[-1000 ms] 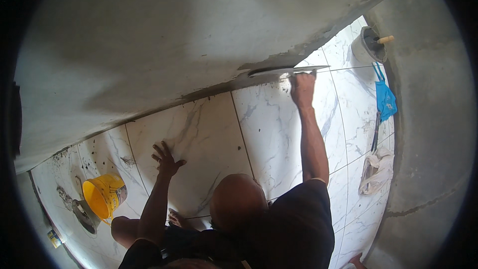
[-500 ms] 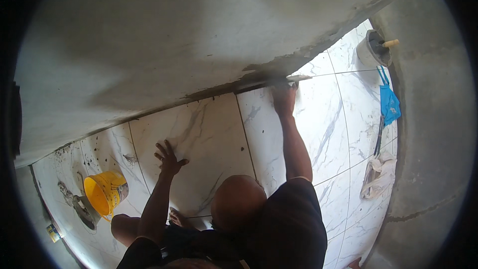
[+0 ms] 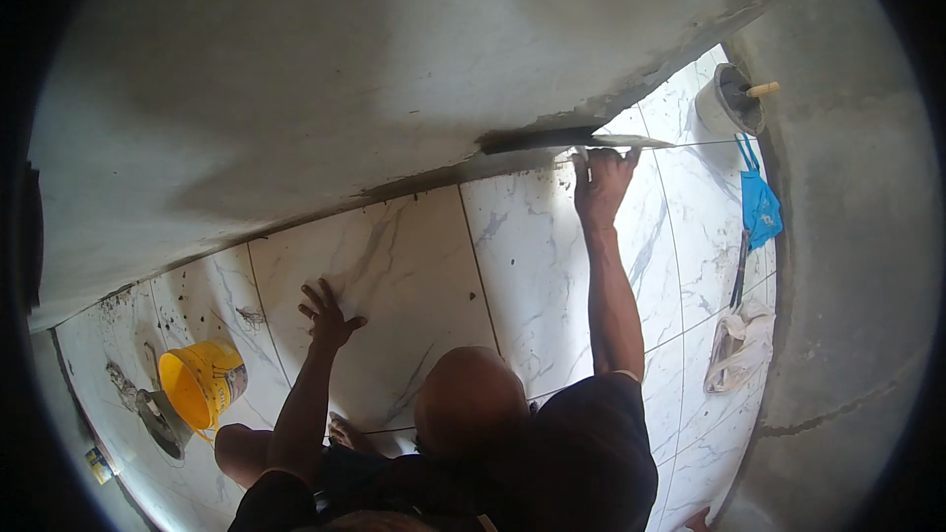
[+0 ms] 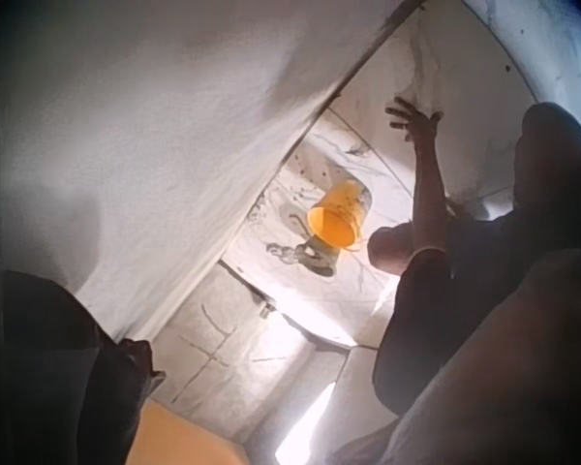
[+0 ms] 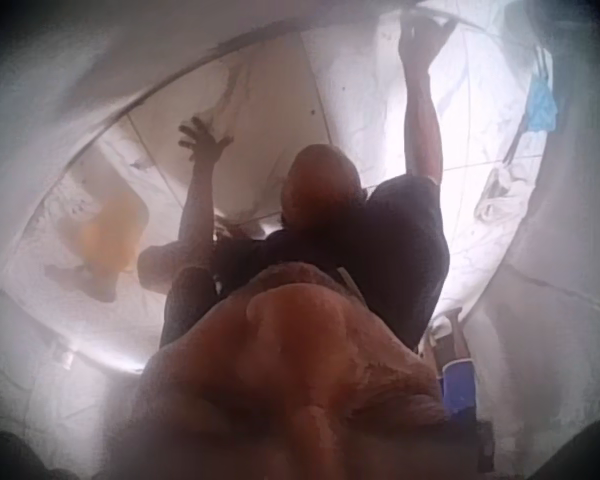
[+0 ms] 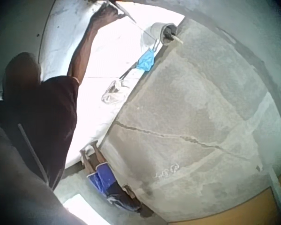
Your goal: The person scoops cement mixture from a bucket onto a trowel, applies and smooths the cement along the base of a wall with the trowel, and smooths the edge by hand.
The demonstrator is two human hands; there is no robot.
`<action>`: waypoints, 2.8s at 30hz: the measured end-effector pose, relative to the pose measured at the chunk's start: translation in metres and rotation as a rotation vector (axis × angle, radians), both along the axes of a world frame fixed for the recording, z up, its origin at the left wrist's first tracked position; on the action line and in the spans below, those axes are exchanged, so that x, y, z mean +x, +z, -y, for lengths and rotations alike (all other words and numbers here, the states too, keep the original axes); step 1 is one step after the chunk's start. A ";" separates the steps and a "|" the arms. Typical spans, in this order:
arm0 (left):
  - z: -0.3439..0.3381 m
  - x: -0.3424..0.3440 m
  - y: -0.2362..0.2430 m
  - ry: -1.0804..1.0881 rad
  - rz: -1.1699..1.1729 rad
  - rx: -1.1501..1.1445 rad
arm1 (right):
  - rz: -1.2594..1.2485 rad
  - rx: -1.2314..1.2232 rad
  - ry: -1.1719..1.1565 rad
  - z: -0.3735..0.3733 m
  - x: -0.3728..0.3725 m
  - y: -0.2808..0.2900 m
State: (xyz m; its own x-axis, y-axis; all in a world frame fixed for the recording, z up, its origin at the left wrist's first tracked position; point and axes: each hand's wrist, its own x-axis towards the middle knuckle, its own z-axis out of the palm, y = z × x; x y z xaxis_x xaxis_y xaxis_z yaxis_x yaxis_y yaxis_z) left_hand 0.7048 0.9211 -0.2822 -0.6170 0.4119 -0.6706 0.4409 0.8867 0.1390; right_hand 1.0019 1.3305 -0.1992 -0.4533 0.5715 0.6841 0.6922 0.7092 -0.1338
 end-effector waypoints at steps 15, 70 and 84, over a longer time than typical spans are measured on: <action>0.008 -0.004 -0.018 -0.087 -0.053 0.005 | 0.101 -0.212 -0.030 0.013 0.014 -0.055; 0.079 -0.044 0.139 -0.555 0.255 0.115 | 0.586 -0.382 0.036 0.027 0.013 -0.021; 0.056 0.018 0.195 -0.773 0.234 0.176 | 0.152 0.050 0.027 -0.019 0.035 0.058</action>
